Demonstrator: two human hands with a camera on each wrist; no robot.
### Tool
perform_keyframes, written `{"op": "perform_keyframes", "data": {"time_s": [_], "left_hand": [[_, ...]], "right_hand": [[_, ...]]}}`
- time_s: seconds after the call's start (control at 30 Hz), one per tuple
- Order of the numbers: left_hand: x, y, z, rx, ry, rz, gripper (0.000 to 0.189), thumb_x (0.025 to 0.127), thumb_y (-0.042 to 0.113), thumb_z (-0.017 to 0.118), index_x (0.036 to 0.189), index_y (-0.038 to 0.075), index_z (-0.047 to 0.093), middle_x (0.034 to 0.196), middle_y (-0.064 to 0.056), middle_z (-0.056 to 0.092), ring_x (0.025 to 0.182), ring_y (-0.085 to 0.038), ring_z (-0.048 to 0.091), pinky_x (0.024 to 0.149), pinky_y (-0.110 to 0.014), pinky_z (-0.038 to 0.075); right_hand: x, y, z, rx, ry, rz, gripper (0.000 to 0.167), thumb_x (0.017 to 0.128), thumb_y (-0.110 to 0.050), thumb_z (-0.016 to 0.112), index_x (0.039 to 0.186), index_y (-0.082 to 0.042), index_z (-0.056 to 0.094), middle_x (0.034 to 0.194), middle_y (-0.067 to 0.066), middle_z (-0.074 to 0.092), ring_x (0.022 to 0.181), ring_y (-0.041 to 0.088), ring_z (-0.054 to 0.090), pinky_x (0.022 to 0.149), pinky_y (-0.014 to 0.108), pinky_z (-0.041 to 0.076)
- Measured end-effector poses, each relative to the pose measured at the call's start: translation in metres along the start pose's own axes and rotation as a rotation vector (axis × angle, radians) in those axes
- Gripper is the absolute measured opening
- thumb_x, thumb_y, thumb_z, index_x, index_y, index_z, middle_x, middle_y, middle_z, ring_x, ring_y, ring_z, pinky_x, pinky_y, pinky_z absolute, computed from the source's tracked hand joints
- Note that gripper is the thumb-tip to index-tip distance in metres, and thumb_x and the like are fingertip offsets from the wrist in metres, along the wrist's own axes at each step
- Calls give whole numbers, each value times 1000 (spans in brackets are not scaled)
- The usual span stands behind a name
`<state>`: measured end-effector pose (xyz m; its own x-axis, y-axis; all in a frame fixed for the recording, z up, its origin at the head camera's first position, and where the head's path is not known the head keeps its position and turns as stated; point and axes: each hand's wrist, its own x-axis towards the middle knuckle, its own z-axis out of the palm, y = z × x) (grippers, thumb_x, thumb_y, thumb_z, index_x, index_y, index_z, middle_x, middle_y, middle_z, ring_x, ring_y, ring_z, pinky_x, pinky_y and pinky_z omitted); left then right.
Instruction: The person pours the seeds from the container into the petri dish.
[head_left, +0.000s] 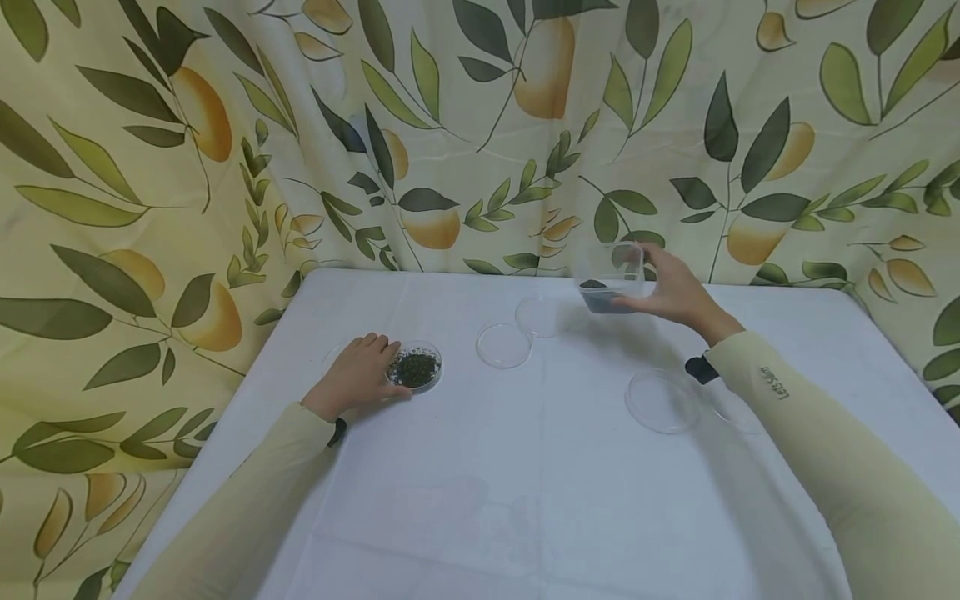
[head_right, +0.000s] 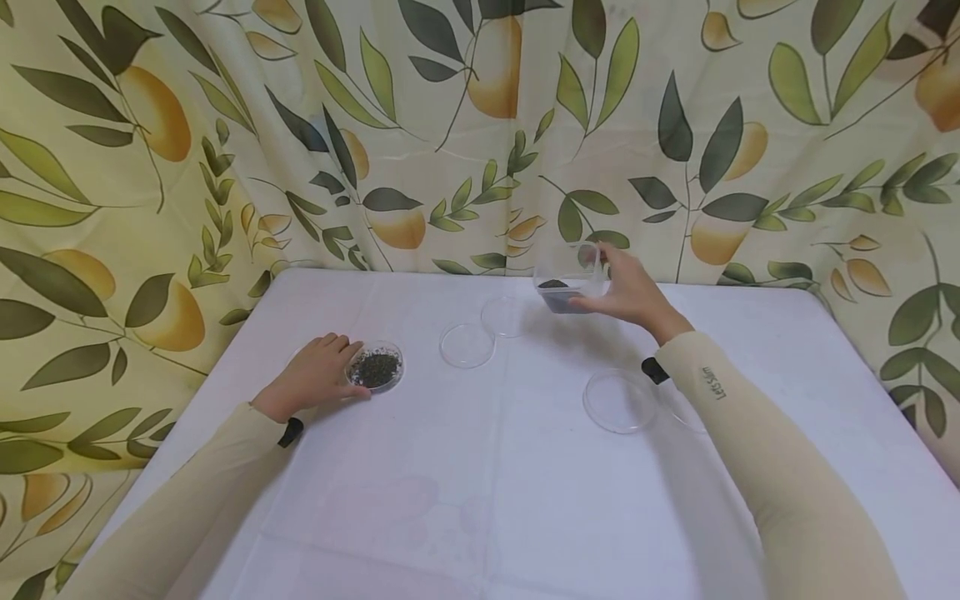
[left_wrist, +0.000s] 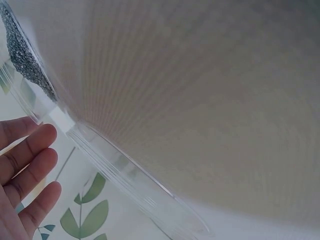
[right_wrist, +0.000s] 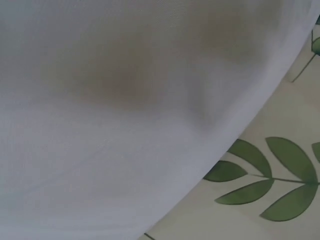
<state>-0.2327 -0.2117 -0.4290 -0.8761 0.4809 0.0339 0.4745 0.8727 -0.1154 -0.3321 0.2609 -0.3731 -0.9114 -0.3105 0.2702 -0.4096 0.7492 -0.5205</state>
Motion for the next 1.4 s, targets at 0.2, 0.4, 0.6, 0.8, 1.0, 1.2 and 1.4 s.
{"op": "perform_keyframes", "data": {"time_s": [0.2, 0.4, 0.6, 0.8, 1.0, 1.2, 1.4], "left_hand": [[0, 0, -1, -11, -5, -4, 87, 76, 66, 61, 129, -2, 51, 117, -18, 58, 110, -33, 53, 94, -48, 43], [0, 0, -1, -18, -6, -11, 87, 76, 66, 62, 130, -2, 51, 118, -19, 58, 112, -34, 53, 95, -48, 42], [1, 0, 1, -21, -2, -12, 87, 75, 65, 63, 129, -2, 52, 117, -18, 58, 111, -33, 53, 95, -47, 43], [2, 0, 2, -16, -9, -17, 88, 75, 66, 63, 129, -2, 51, 119, -18, 57, 113, -33, 52, 96, -48, 42], [3, 0, 3, -9, -22, -20, 88, 74, 67, 62, 129, -1, 51, 118, -18, 58, 112, -33, 52, 95, -47, 43], [3, 0, 4, -8, -18, -19, 88, 74, 67, 63, 128, -1, 52, 117, -18, 59, 110, -33, 53, 94, -47, 43], [3, -1, 6, -8, -13, -26, 89, 73, 68, 62, 129, -1, 52, 116, -17, 59, 110, -32, 53, 94, -47, 43]], "right_hand": [[0, 4, -2, -5, -24, -1, 68, 68, -23, 82, 121, 2, 47, 121, 22, 53, 119, 41, 46, 100, 59, 35], [2, 11, 5, -24, -58, -3, 72, 67, -24, 83, 122, 3, 45, 120, 22, 53, 117, 42, 48, 98, 59, 36], [2, 21, 11, -99, -112, 23, 73, 67, -30, 83, 121, 0, 44, 122, 25, 53, 118, 45, 48, 96, 60, 38], [2, 25, 12, -162, -124, 2, 73, 67, -34, 83, 120, -1, 44, 116, 25, 53, 109, 40, 49, 95, 59, 35], [2, 28, 11, -186, -157, 16, 77, 68, -38, 82, 122, 0, 42, 118, 25, 52, 110, 40, 48, 96, 58, 31], [5, 30, 7, -239, -212, 21, 85, 67, -42, 81, 127, 3, 40, 123, 28, 52, 113, 41, 50, 94, 54, 28], [7, 25, -2, -260, -264, 10, 90, 66, -44, 82, 129, 5, 40, 123, 24, 53, 113, 37, 49, 86, 48, 28]]}}
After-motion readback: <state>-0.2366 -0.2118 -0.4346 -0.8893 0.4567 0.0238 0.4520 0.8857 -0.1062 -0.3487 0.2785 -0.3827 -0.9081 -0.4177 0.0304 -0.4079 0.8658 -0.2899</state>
